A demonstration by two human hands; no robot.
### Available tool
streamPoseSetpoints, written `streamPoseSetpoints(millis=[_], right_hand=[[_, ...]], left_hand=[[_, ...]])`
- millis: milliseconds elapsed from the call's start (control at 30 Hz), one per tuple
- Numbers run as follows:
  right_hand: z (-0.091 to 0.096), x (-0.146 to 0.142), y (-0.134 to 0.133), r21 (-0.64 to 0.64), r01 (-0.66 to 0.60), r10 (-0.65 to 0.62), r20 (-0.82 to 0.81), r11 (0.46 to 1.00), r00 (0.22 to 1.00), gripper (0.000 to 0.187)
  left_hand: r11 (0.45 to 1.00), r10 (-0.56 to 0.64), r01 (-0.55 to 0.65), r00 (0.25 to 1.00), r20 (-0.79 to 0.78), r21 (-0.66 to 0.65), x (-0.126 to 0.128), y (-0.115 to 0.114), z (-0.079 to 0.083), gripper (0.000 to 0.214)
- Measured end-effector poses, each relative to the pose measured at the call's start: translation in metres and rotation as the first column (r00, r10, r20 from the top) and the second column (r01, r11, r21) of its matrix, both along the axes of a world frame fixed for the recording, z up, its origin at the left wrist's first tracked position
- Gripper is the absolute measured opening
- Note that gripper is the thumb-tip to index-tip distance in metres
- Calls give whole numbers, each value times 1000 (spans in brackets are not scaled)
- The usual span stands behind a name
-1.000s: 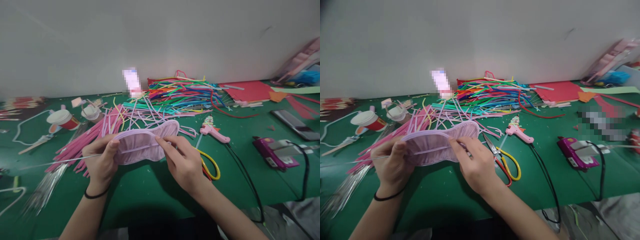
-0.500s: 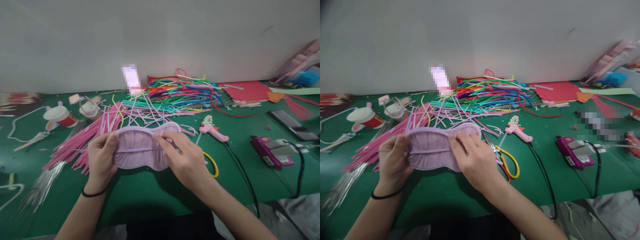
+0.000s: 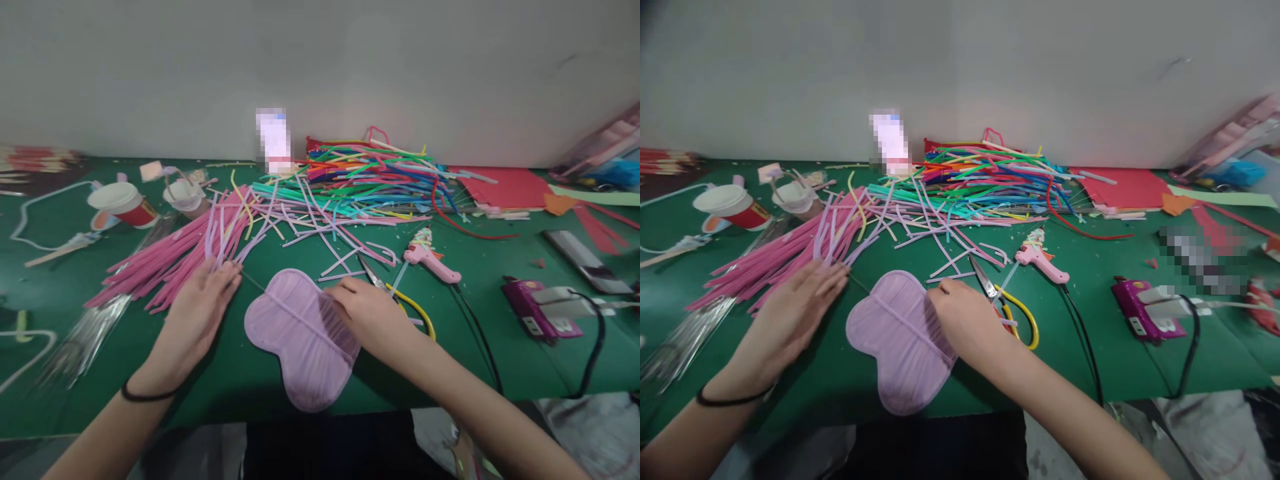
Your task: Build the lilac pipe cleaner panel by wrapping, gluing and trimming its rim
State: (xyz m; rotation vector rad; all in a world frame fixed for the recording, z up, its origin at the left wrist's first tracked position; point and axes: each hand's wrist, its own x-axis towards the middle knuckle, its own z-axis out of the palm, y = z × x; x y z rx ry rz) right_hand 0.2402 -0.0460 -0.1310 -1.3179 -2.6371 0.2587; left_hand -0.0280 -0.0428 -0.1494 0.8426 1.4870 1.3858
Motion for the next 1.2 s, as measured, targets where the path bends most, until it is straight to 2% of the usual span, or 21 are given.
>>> streamPoseSetpoints(millis=[33, 67, 100, 133, 167, 200, 233, 300, 367, 467, 567, 800, 1200], right_hand=[[2, 1, 3, -8, -1, 1, 5, 1000, 1000, 26], [4, 2, 5, -21, -6, 7, 15, 1000, 1000, 26], [7, 2, 7, -41, -15, 16, 27, 999, 1000, 26], [9, 3, 9, -63, -25, 27, 39, 998, 999, 26], [11, 3, 11, -85, -34, 38, 48, 996, 998, 25], [13, 3, 12, -104, -41, 47, 55, 994, 997, 25], [14, 3, 14, -122, -48, 56, 59, 991, 997, 24], [15, 3, 17, -159, -61, 71, 55, 985, 996, 24], [15, 4, 20, -197, -71, 79, 34, 978, 996, 25], [15, 7, 26, -244, -98, 99, -7, 965, 995, 27], [18, 9, 33, -282, -119, 121, -12, 952, 993, 27], [20, 15, 56, -284, -169, 177, 2, 944, 984, 25], [10, 17, 73, -369, -242, 204, -140, 897, 969, 23]], left_hand=[[991, 98, -87, 989, -113, 101, -1, -5, 2, 42], [969, 168, -111, 951, -260, 222, 1, -9, 4, 53], [942, 188, -40, 885, -427, 332, 4, -11, 5, 60], [913, 154, 118, 787, -598, 391, 8, -13, 5, 61], [861, 99, 324, 648, -755, 392, 14, -12, 4, 54], [797, -31, 536, 498, -867, 280, 21, -10, 2, 47], [731, -102, 654, 388, -916, 196, 28, -7, -1, 42], [618, -137, 780, 232, -963, 100, 40, 1, -10, 39], [574, -122, 816, 163, -979, 65, 47, 7, -21, 42], [562, -96, 825, 137, -986, 60, 49, 10, -32, 43], [559, -73, 826, 141, -987, 76, 46, 8, -36, 41], [553, -41, 828, 140, -989, 94, 46, 9, -39, 41], [534, -72, 844, 100, -992, 46, 47, 14, -36, 45]])
